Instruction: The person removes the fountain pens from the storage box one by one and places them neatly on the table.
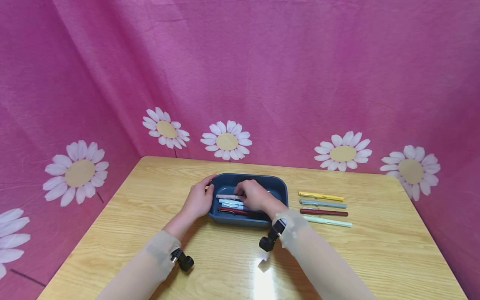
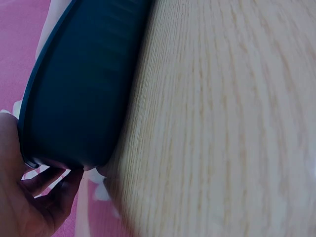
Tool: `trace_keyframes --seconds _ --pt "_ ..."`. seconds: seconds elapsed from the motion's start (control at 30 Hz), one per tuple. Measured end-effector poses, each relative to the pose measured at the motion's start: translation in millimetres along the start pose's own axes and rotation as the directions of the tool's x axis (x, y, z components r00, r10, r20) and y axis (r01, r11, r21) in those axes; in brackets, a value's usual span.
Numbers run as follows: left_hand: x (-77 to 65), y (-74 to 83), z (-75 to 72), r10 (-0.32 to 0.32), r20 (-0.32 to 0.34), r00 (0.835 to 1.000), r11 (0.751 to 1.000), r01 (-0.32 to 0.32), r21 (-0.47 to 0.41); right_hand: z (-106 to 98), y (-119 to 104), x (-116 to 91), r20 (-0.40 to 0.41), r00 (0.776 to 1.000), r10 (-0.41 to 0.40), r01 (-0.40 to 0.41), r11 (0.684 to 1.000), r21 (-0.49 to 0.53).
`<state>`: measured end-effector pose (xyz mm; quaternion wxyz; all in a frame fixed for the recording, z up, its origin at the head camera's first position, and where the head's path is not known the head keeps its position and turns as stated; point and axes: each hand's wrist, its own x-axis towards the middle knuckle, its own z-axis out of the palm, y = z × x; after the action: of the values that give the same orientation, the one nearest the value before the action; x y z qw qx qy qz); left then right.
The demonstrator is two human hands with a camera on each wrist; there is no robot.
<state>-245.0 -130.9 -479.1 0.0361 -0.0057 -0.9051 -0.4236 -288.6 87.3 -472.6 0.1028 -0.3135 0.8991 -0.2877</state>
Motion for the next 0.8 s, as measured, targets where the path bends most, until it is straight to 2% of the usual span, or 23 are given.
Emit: trace_keyframes --seconds 0.23,0.4,0.8 --pt "0.0 2.8 0.9 0.002 -0.007 1.0 1.0 -0.002 0.008 -2 -2 -2 -0.002 1.0 0.02 -0.02 1.0 -0.008" --pt "1.1 2.7 0.8 0.005 -0.01 1.0 1.0 -0.005 0.004 -6 -1 -5 -0.022 1.0 -0.002 0.002 1.0 -0.025" --pt "0.3 3.3 0.9 -0.026 -0.002 1.0 1.0 0.026 0.006 -24 -8 -24 -0.048 0.999 0.002 0.002 0.997 0.079"
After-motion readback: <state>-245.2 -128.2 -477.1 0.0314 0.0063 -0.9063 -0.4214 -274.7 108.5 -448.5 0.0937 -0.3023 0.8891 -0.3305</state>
